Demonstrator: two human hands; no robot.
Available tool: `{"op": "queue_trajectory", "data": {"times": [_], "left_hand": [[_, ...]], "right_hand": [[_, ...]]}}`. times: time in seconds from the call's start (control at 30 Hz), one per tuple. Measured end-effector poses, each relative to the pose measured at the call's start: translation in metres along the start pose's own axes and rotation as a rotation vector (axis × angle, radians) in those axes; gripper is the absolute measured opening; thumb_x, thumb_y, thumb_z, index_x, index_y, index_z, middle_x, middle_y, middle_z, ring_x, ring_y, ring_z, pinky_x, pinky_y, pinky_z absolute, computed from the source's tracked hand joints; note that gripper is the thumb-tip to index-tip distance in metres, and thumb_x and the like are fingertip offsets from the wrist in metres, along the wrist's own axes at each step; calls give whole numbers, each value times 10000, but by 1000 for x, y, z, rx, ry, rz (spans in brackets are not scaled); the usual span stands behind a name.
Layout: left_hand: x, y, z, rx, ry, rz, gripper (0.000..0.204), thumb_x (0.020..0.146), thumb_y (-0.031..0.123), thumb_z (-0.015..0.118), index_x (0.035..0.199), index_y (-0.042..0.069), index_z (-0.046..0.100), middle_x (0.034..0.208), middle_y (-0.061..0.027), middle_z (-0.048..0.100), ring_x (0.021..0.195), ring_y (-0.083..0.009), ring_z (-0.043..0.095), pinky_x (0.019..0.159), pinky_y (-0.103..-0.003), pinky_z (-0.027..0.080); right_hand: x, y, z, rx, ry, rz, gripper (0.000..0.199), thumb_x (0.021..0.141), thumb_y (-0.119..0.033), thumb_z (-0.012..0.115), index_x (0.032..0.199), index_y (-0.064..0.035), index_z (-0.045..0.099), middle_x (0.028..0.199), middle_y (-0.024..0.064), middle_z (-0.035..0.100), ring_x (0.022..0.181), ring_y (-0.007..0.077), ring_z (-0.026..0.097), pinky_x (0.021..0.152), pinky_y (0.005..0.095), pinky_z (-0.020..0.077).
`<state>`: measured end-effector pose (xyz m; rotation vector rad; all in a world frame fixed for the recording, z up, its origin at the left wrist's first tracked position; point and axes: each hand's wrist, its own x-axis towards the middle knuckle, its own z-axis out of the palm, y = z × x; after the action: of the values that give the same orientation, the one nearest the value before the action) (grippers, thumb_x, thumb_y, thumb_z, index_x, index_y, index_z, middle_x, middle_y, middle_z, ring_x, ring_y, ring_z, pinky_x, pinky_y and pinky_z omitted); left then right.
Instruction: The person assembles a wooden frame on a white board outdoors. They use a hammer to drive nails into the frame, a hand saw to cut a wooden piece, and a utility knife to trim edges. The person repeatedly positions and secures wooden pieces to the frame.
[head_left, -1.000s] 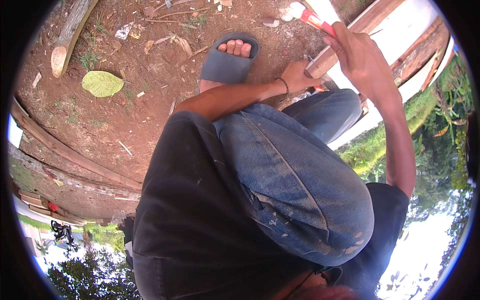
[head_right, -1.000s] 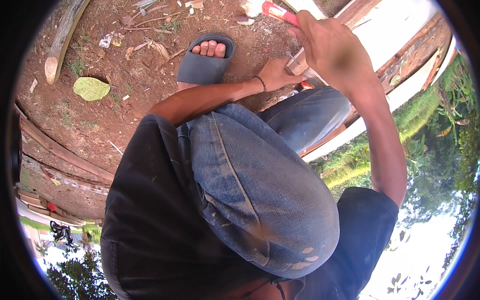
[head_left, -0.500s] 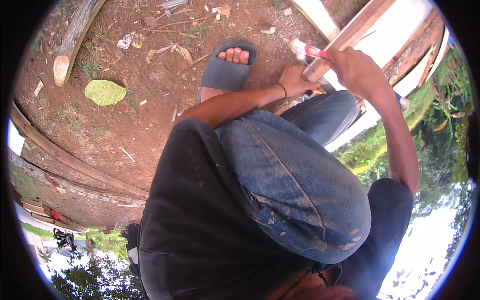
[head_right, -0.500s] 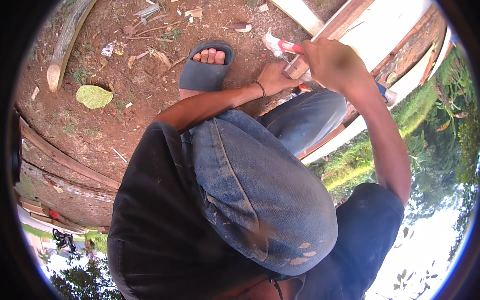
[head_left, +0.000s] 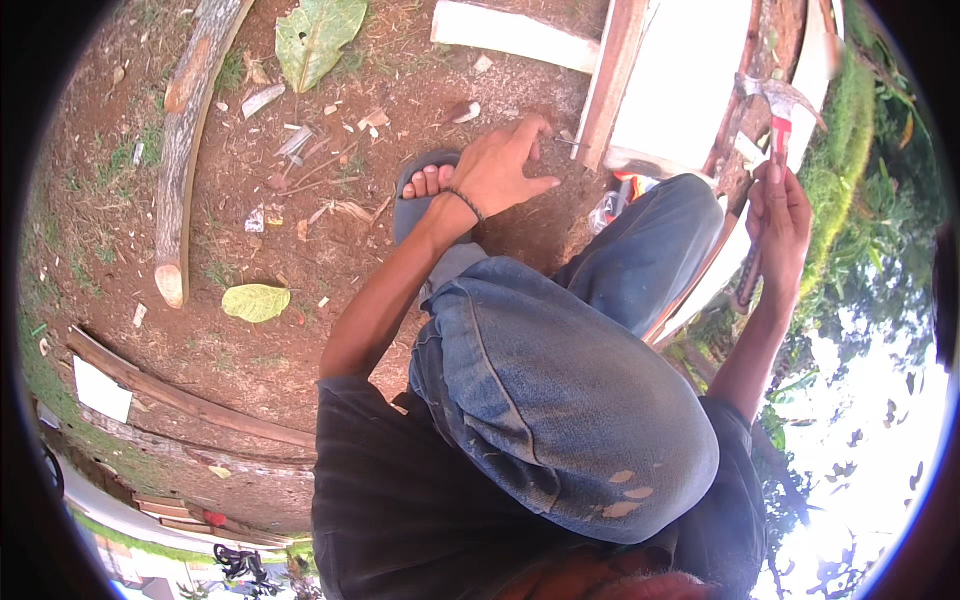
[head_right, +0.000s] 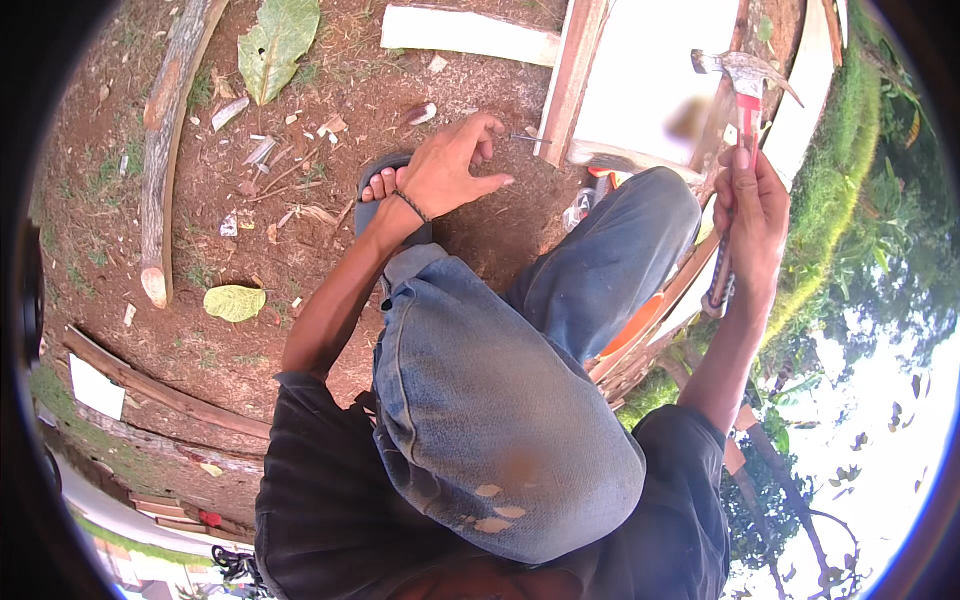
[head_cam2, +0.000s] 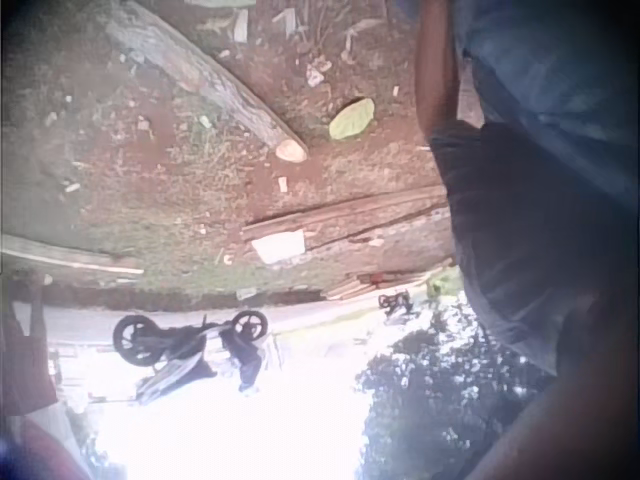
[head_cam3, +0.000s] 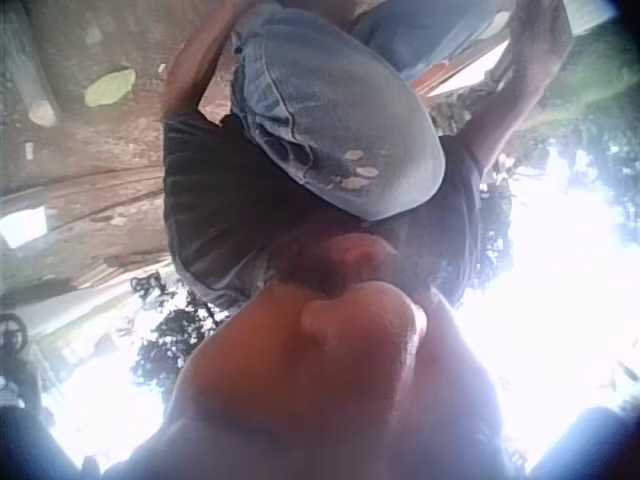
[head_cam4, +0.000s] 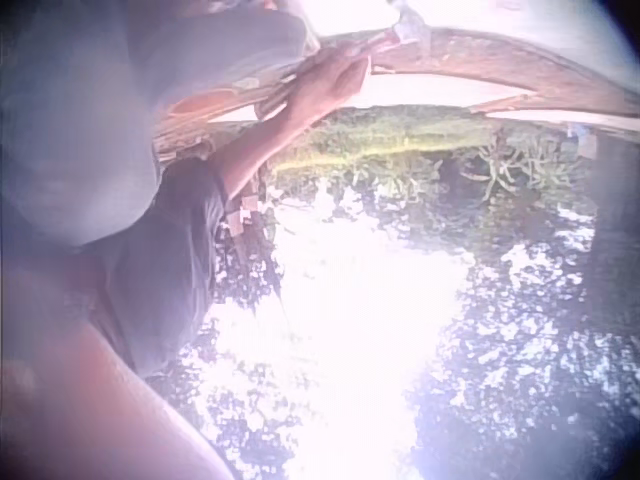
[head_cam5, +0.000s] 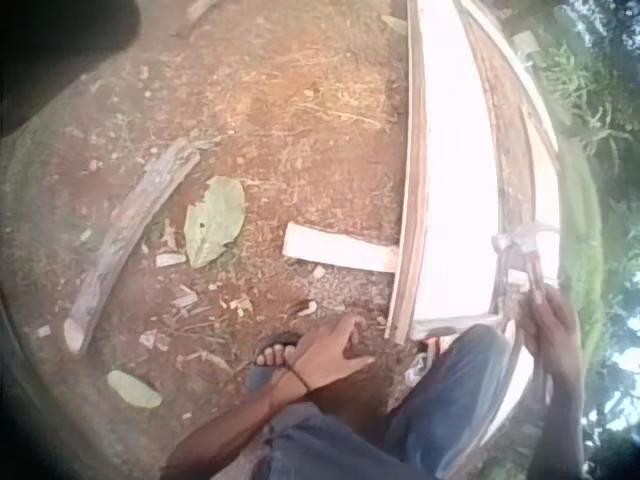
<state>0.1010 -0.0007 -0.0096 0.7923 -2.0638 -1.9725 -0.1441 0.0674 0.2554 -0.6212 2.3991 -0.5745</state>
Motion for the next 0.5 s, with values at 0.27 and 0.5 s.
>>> {"op": "queue_trajectory", "data": {"times": [0.27,0.5], "left_hand": [[142,103,42,517,-326,851,341,886,348,741,1195,208,702,1225,-47,631,1214,-231,579,1064,-413,464],[231,71,122,979,-1005,789,824,845,608,642,1565,562,244,1634,-160,327,1537,-401,236,1263,-626,143]], "right_hand": [[-58,34,-47,758,216,30,306,1121,-264,452,1155,25,546,717,-14,436,506,24,367,458,181,317],[-198,79,-100,1100,554,-26,275,1124,-216,405,1165,56,406,664,18,443,393,46,375,339,170,313]]}}
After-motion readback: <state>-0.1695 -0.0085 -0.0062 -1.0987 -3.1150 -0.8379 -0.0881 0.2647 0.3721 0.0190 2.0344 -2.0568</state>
